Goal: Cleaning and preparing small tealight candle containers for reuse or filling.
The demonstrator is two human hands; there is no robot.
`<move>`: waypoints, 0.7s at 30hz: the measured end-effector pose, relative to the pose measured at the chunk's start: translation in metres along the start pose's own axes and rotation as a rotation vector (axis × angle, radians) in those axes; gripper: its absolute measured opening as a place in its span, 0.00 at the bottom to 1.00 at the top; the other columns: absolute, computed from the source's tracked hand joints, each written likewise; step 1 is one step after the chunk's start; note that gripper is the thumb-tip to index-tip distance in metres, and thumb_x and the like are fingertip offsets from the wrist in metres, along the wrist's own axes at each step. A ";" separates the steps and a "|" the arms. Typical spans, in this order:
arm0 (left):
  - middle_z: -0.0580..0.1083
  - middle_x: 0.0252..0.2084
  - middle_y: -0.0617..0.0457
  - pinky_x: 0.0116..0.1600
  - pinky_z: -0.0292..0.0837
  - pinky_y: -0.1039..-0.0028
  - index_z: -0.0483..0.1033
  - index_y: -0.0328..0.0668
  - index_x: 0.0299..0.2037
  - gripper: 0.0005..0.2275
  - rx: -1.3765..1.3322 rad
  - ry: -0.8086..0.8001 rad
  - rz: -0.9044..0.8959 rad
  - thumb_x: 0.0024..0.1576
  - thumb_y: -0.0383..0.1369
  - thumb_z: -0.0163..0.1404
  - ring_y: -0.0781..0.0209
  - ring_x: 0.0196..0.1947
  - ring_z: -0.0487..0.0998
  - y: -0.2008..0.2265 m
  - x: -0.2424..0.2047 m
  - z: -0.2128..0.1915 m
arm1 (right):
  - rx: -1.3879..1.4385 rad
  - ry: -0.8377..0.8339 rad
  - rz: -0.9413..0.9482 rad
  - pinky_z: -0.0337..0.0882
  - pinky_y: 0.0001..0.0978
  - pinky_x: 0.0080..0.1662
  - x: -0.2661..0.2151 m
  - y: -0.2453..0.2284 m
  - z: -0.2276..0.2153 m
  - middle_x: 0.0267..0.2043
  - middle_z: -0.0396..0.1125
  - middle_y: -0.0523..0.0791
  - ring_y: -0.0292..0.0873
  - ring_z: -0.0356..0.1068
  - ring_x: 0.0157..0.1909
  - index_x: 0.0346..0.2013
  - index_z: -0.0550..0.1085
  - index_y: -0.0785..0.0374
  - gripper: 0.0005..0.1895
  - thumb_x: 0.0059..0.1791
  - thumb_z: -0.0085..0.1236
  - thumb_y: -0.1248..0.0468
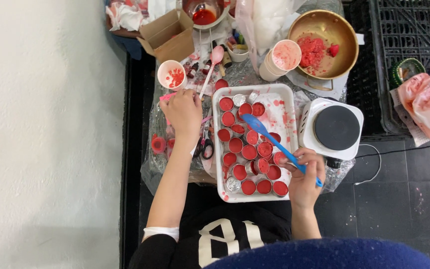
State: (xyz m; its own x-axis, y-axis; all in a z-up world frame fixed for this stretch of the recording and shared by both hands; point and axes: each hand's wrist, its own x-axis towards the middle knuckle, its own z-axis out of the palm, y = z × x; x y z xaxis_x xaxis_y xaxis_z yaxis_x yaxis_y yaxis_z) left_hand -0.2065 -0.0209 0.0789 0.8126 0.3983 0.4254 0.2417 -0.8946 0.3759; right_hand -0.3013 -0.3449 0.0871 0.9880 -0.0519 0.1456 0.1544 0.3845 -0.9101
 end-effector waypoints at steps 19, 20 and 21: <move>0.79 0.52 0.53 0.38 0.72 0.69 0.83 0.43 0.43 0.07 -0.575 -0.220 -0.224 0.56 0.31 0.59 0.62 0.36 0.79 -0.066 -0.074 -0.106 | -0.362 -0.336 -0.056 0.79 0.38 0.48 -0.008 0.000 0.063 0.56 0.62 0.52 0.47 0.76 0.47 0.29 0.74 0.70 0.15 0.57 0.47 0.66; 0.77 0.55 0.50 0.49 0.72 0.67 0.82 0.41 0.45 0.07 -0.598 -0.110 -0.184 0.57 0.28 0.59 0.58 0.45 0.79 -0.072 -0.079 -0.112 | -0.397 -0.385 -0.048 0.78 0.38 0.49 -0.007 -0.002 0.071 0.56 0.61 0.52 0.47 0.76 0.49 0.31 0.74 0.70 0.11 0.55 0.50 0.68; 0.75 0.58 0.47 0.60 0.72 0.66 0.80 0.38 0.47 0.08 -0.617 0.002 -0.144 0.59 0.26 0.58 0.55 0.54 0.78 -0.078 -0.085 -0.118 | -0.431 -0.436 -0.040 0.77 0.38 0.51 -0.005 -0.003 0.080 0.57 0.61 0.52 0.47 0.76 0.51 0.33 0.74 0.69 0.06 0.53 0.52 0.70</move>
State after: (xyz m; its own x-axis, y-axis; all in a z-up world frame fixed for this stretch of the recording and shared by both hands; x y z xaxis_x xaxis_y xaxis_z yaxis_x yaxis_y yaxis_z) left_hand -0.3571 0.0388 0.1109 0.7934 0.5073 0.3363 -0.0021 -0.5502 0.8350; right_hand -0.3076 -0.2724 0.1204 0.9007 0.3583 0.2456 0.2712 -0.0222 -0.9623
